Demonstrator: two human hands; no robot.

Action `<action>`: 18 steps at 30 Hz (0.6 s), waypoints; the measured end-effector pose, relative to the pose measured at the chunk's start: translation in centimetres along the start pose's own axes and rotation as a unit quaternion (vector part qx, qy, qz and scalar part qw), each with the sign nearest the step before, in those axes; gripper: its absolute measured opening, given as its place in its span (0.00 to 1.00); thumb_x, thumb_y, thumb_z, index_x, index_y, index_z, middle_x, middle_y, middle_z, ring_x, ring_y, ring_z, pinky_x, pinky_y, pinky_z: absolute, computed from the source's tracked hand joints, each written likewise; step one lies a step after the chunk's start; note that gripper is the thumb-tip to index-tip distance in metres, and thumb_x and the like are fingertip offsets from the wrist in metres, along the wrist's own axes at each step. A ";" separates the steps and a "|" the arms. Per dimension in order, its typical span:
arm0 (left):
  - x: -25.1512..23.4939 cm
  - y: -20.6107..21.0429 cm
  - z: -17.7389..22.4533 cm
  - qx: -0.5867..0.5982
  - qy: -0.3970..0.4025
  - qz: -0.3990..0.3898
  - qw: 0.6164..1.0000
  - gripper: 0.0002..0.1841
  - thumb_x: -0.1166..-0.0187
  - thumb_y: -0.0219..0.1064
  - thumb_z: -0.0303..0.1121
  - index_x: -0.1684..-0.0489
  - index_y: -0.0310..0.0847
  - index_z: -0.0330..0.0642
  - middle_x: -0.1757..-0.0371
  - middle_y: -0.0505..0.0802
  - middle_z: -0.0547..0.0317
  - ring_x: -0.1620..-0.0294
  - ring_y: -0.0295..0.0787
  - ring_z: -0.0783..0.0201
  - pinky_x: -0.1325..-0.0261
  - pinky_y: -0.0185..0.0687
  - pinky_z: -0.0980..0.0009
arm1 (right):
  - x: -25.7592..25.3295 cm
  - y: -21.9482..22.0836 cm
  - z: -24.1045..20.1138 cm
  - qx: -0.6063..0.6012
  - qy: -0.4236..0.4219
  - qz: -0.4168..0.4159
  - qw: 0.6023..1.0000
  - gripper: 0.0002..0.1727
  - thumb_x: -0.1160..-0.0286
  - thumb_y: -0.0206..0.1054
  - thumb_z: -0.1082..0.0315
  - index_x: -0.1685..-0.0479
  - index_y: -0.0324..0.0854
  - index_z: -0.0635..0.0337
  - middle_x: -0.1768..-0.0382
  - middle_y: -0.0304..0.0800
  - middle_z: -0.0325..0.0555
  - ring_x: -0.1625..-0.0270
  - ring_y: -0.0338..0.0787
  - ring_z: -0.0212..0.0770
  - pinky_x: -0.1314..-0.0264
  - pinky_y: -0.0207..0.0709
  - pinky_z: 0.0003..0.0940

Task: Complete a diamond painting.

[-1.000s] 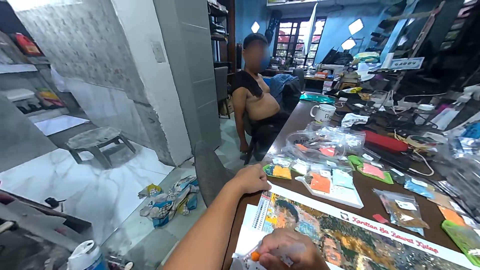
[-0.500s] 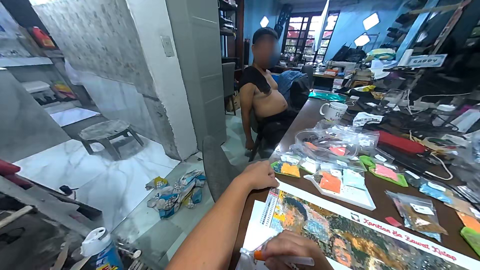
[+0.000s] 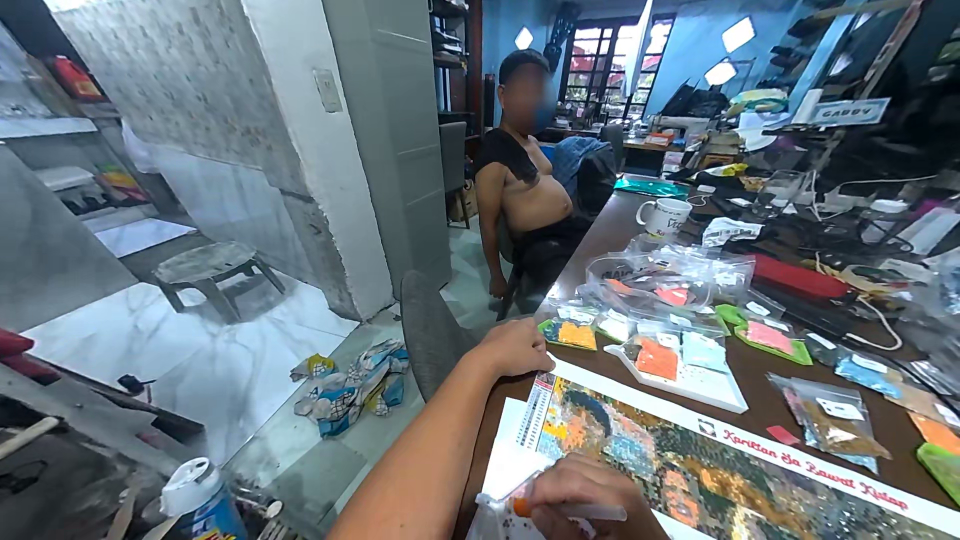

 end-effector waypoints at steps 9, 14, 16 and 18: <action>-0.2 0.2 -0.3 0.007 0.002 0.008 1.000 0.15 0.20 0.71 0.42 0.72 0.85 0.39 0.47 0.84 0.49 0.44 0.80 0.52 0.40 0.74 0.47 | 0.1 0.1 0.4 0.012 -0.014 0.014 1.000 0.09 0.18 0.65 0.69 0.61 0.89 0.64 0.65 0.93 0.49 0.59 0.90 0.38 0.51 0.82 0.28; -0.2 0.2 -0.2 0.011 -0.004 0.006 1.000 0.15 0.20 0.71 0.41 0.73 0.84 0.39 0.47 0.84 0.50 0.44 0.80 0.52 0.40 0.74 0.47 | -0.5 -1.1 0.0 0.008 0.000 0.060 0.998 0.15 0.13 0.59 0.65 0.63 0.86 0.64 0.68 0.89 0.46 0.62 0.87 0.31 0.56 0.81 0.25; -0.2 0.2 -0.2 0.010 0.000 0.006 1.000 0.15 0.19 0.71 0.41 0.73 0.84 0.40 0.48 0.83 0.51 0.45 0.80 0.52 0.41 0.74 0.47 | -1.2 -2.1 -0.3 -0.016 0.018 0.070 0.997 0.18 0.09 0.56 0.61 0.63 0.84 0.63 0.71 0.86 0.43 0.66 0.83 0.27 0.61 0.78 0.23; -0.2 0.2 -0.3 0.014 0.002 0.008 1.000 0.16 0.19 0.71 0.40 0.74 0.83 0.39 0.49 0.83 0.50 0.47 0.80 0.53 0.43 0.74 0.48 | -1.6 -3.0 -0.5 -0.012 0.025 0.077 0.997 0.21 0.07 0.52 0.55 0.62 0.80 0.61 0.73 0.84 0.39 0.70 0.82 0.22 0.66 0.77 0.18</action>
Point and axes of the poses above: each hand's wrist, its own x-axis away from the middle knuckle, its own y-axis out of the palm, z = x × y, the point moved 1 cm from there along -x, towards the middle knuckle
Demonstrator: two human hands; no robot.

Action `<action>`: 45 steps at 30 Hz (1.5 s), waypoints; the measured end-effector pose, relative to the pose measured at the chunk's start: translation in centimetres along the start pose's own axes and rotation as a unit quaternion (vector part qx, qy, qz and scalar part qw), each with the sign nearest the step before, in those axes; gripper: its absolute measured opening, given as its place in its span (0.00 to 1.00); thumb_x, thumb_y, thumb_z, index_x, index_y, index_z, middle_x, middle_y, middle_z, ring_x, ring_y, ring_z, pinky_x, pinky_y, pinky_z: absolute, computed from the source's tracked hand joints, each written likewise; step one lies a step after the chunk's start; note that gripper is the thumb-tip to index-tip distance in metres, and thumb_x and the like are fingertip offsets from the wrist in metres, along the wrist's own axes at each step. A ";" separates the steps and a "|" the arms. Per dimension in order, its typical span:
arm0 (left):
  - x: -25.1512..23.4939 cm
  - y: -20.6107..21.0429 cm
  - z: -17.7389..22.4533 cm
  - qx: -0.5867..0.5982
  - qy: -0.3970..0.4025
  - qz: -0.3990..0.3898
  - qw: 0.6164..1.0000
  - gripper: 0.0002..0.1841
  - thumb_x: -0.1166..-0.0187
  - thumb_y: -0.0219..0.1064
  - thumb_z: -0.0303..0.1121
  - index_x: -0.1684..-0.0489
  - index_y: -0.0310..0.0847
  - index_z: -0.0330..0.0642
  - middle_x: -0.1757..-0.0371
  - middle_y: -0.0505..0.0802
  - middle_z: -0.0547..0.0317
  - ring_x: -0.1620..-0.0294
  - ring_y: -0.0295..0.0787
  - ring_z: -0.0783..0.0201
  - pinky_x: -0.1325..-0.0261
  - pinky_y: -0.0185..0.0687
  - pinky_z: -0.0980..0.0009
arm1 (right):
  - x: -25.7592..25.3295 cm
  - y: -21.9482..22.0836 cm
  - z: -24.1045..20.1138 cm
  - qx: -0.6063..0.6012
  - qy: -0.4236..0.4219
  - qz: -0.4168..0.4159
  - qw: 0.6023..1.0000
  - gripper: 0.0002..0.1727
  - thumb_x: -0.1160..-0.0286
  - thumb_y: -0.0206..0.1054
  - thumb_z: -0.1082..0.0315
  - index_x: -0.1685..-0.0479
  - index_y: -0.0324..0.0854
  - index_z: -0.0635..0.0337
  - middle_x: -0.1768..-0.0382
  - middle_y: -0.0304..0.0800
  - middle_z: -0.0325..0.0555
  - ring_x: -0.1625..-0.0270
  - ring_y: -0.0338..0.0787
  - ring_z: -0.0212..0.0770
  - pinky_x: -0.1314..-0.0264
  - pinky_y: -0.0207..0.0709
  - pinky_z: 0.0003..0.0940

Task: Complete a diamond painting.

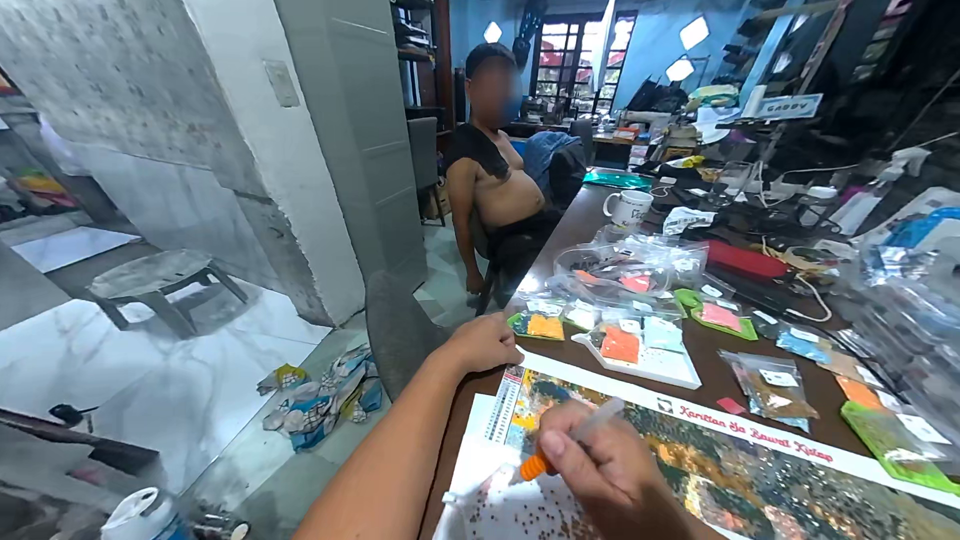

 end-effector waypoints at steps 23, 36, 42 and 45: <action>0.0 0.0 -0.5 0.010 -0.007 0.006 1.000 0.16 0.20 0.72 0.42 0.74 0.83 0.40 0.50 0.84 0.51 0.46 0.80 0.53 0.41 0.73 0.47 | 2.2 0.3 2.5 0.099 -0.065 0.055 0.991 0.21 0.11 0.54 0.61 0.75 0.79 0.61 0.83 0.78 0.42 0.78 0.77 0.28 0.73 0.70 0.20; -0.1 0.1 -0.4 0.004 -0.001 0.005 1.000 0.16 0.20 0.71 0.42 0.76 0.83 0.42 0.50 0.83 0.53 0.46 0.79 0.54 0.42 0.73 0.50 | 2.6 0.8 2.1 0.107 -0.075 0.028 0.991 0.19 0.12 0.56 0.63 0.74 0.79 0.62 0.81 0.79 0.43 0.76 0.79 0.29 0.70 0.73 0.19; -0.1 0.0 -0.4 0.007 -0.003 0.004 1.000 0.16 0.20 0.71 0.42 0.75 0.83 0.41 0.49 0.83 0.53 0.45 0.79 0.55 0.40 0.73 0.50 | 2.5 0.9 1.9 0.113 -0.073 0.023 0.991 0.19 0.13 0.56 0.64 0.74 0.79 0.62 0.81 0.80 0.43 0.75 0.79 0.29 0.69 0.73 0.19; 0.0 0.0 -0.3 0.006 -0.005 0.006 1.000 0.16 0.20 0.71 0.42 0.75 0.83 0.41 0.49 0.83 0.53 0.44 0.79 0.55 0.39 0.72 0.50 | 2.5 1.0 1.9 0.111 -0.076 0.023 0.991 0.18 0.13 0.56 0.65 0.74 0.79 0.63 0.81 0.80 0.44 0.75 0.79 0.29 0.69 0.73 0.19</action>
Point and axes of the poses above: each hand's wrist, its own x-axis away from the middle knuckle, its own y-axis out of the palm, z = x × y, the point moved 1 cm from there along -x, towards the middle knuckle
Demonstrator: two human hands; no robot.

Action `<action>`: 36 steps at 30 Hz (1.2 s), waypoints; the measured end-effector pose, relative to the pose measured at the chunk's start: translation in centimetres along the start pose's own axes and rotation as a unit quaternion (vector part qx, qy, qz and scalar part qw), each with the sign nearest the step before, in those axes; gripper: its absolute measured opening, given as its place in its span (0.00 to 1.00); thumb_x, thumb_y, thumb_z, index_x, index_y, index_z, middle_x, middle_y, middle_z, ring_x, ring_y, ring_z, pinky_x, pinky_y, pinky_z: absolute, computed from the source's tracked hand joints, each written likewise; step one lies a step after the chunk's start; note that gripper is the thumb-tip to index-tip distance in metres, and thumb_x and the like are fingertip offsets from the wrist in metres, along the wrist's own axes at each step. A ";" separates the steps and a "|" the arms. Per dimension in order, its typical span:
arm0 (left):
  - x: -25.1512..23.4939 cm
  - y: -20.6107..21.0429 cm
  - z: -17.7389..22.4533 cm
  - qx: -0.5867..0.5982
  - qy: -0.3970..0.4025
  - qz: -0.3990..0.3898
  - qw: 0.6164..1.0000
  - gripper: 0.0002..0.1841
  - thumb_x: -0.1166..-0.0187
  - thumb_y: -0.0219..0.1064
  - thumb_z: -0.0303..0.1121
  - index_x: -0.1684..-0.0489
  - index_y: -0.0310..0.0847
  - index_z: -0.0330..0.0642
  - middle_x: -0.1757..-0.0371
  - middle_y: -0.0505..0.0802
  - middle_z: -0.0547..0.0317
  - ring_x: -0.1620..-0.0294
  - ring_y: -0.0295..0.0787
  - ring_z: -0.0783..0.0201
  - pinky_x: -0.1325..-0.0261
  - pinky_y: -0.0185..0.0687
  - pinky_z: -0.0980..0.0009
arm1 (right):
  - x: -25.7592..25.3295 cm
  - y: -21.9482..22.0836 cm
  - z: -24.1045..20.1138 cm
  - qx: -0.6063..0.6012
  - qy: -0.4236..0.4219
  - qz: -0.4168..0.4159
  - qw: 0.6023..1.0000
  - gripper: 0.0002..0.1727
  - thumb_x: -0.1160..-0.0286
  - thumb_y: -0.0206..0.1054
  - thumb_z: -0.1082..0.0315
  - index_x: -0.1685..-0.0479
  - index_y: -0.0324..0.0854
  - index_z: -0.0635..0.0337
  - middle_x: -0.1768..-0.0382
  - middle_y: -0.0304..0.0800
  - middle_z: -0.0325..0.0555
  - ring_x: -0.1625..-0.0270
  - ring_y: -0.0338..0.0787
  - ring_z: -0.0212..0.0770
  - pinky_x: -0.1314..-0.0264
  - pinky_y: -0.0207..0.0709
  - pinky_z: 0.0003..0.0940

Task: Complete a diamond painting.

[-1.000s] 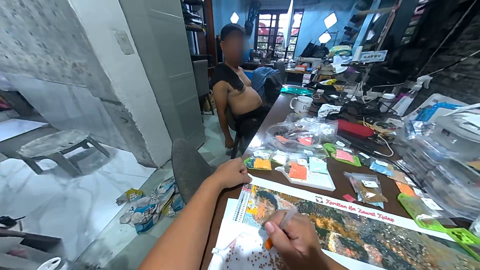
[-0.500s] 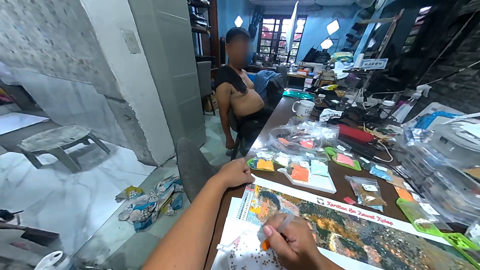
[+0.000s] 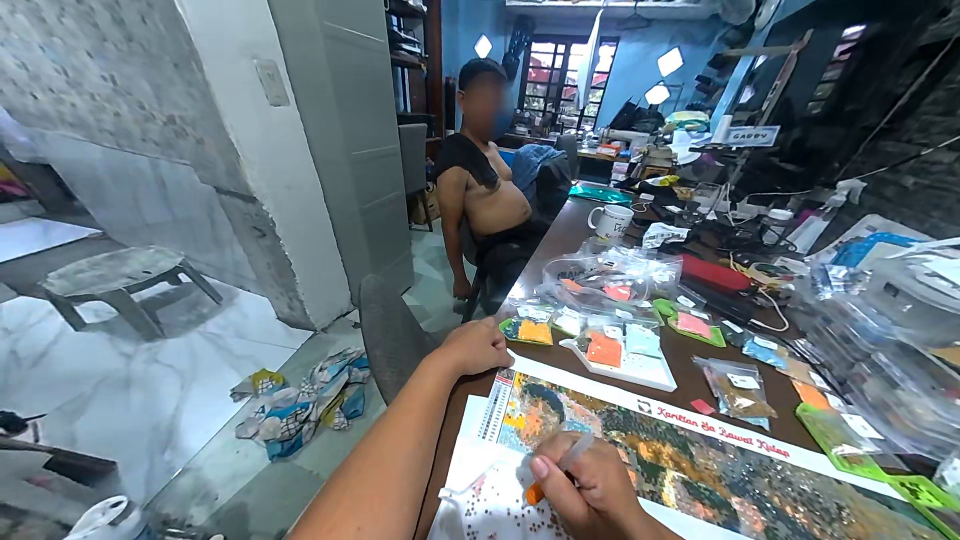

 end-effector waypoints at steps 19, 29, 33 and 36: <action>-0.4 -0.3 -0.3 0.017 -0.013 -0.016 1.000 0.16 0.20 0.71 0.43 0.72 0.83 0.40 0.48 0.83 0.51 0.44 0.79 0.53 0.39 0.72 0.48 | -3.5 -1.7 2.2 -0.107 0.181 0.032 0.977 0.17 0.14 0.55 0.64 0.75 0.78 0.56 0.82 0.75 0.27 0.79 0.74 0.16 0.75 0.68 0.14; -0.1 -0.2 -0.2 0.013 -0.013 -0.016 1.000 0.16 0.20 0.71 0.43 0.73 0.82 0.40 0.48 0.83 0.52 0.45 0.79 0.54 0.40 0.72 0.50 | -3.1 -1.1 4.0 -0.063 0.223 0.058 0.971 0.18 0.13 0.52 0.61 0.73 0.78 0.54 0.80 0.75 0.28 0.78 0.75 0.18 0.74 0.70 0.15; -0.2 -0.3 -0.3 0.011 -0.009 -0.021 1.000 0.16 0.20 0.71 0.43 0.74 0.81 0.41 0.50 0.82 0.53 0.47 0.78 0.55 0.41 0.72 0.51 | -2.9 -1.0 4.3 -0.052 0.242 0.027 0.969 0.19 0.12 0.51 0.58 0.71 0.78 0.55 0.81 0.74 0.29 0.78 0.75 0.20 0.74 0.69 0.19; -0.2 -0.2 -0.4 0.022 -0.005 -0.013 1.000 0.17 0.21 0.71 0.43 0.75 0.82 0.40 0.51 0.83 0.53 0.48 0.79 0.56 0.43 0.73 0.51 | -2.7 -0.7 4.3 -0.028 0.228 0.013 0.973 0.20 0.11 0.52 0.56 0.70 0.80 0.57 0.81 0.74 0.31 0.79 0.74 0.22 0.74 0.68 0.21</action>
Point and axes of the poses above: each hand's wrist, its own x-axis away from the middle knuckle, its own y-axis out of the palm, z = x × y, the point moved 1 cm from there along -x, towards the middle knuckle
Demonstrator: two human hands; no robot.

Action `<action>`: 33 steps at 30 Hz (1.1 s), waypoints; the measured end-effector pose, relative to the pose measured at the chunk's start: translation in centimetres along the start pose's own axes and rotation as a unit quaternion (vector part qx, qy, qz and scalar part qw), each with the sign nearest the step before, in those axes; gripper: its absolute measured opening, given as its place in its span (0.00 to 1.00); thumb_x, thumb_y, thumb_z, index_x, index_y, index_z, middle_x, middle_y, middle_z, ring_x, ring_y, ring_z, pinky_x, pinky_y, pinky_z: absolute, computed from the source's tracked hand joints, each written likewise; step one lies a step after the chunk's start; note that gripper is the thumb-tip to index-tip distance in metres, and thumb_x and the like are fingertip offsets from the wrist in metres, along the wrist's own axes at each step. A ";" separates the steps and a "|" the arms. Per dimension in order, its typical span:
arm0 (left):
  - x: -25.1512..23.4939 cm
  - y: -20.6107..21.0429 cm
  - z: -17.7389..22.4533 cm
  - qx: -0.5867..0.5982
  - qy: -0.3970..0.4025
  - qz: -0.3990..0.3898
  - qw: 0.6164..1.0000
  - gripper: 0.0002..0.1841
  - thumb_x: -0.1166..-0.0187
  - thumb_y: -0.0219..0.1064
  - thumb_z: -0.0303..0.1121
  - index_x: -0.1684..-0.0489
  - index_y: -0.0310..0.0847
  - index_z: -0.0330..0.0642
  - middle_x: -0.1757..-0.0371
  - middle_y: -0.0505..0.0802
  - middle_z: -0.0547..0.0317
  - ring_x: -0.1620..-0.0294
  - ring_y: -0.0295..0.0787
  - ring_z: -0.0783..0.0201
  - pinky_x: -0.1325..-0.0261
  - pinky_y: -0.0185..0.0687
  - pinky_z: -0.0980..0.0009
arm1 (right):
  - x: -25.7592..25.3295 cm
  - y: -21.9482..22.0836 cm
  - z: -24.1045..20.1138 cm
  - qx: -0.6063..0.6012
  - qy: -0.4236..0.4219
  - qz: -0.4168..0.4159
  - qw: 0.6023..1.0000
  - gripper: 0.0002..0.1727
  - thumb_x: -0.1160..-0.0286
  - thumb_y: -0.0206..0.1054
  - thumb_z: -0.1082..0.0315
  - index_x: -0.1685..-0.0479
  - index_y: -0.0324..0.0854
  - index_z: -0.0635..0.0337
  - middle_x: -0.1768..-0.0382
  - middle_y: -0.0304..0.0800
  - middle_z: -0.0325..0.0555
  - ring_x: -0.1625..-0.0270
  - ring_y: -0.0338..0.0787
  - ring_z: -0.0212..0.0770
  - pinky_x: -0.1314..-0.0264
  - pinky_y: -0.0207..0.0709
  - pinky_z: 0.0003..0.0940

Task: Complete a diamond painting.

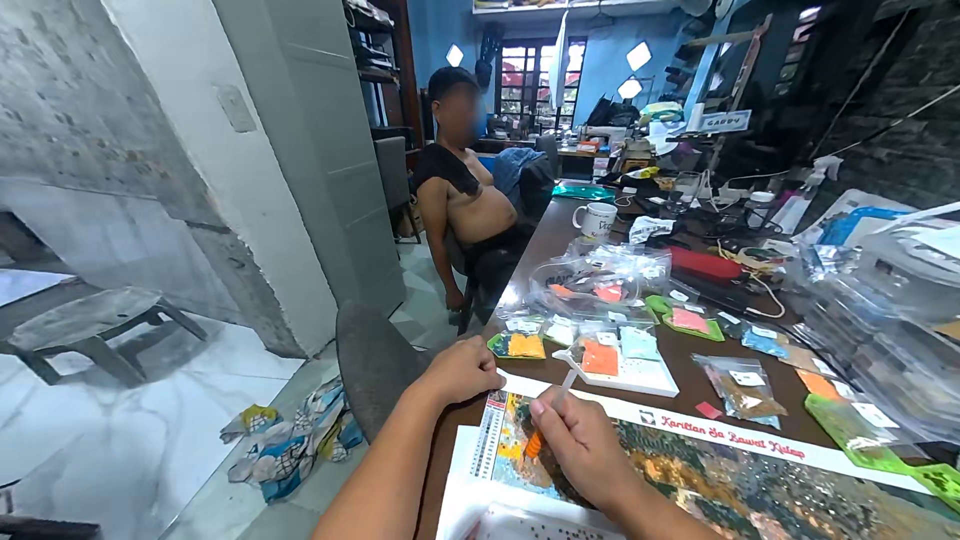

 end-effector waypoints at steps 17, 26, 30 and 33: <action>0.0 0.0 0.0 0.008 -0.007 -0.004 1.000 0.16 0.21 0.71 0.43 0.76 0.81 0.42 0.52 0.82 0.56 0.50 0.78 0.59 0.44 0.72 0.54 | 0.1 0.2 0.3 0.017 -0.009 0.006 1.000 0.21 0.11 0.51 0.54 0.70 0.80 0.56 0.82 0.75 0.31 0.79 0.75 0.22 0.75 0.69 0.21; 0.1 0.0 0.0 0.006 -0.007 -0.007 1.000 0.17 0.21 0.71 0.43 0.77 0.81 0.43 0.52 0.82 0.56 0.50 0.78 0.59 0.45 0.72 0.54 | 0.1 0.7 0.4 0.036 -0.028 -0.001 0.999 0.23 0.10 0.50 0.52 0.69 0.80 0.56 0.82 0.75 0.33 0.79 0.75 0.24 0.75 0.70 0.23; 0.0 0.0 0.0 0.012 -0.004 -0.005 1.000 0.16 0.21 0.71 0.42 0.76 0.81 0.41 0.52 0.82 0.54 0.49 0.78 0.57 0.44 0.73 0.53 | 0.0 0.7 0.5 0.046 -0.026 -0.003 0.999 0.24 0.09 0.50 0.52 0.68 0.81 0.57 0.82 0.76 0.35 0.78 0.77 0.27 0.74 0.71 0.26; 0.0 -0.1 0.0 0.012 -0.004 -0.006 1.000 0.16 0.21 0.71 0.42 0.75 0.81 0.41 0.51 0.82 0.55 0.48 0.78 0.57 0.43 0.72 0.53 | 0.0 0.7 0.4 0.053 -0.026 -0.003 0.998 0.24 0.10 0.50 0.52 0.69 0.80 0.57 0.82 0.75 0.35 0.78 0.76 0.27 0.75 0.70 0.26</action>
Point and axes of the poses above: each hand's wrist, its own x-axis away from the middle knuckle, its own y-axis out of the palm, z = x × y, the point moved 1 cm from there along -x, towards the middle knuckle
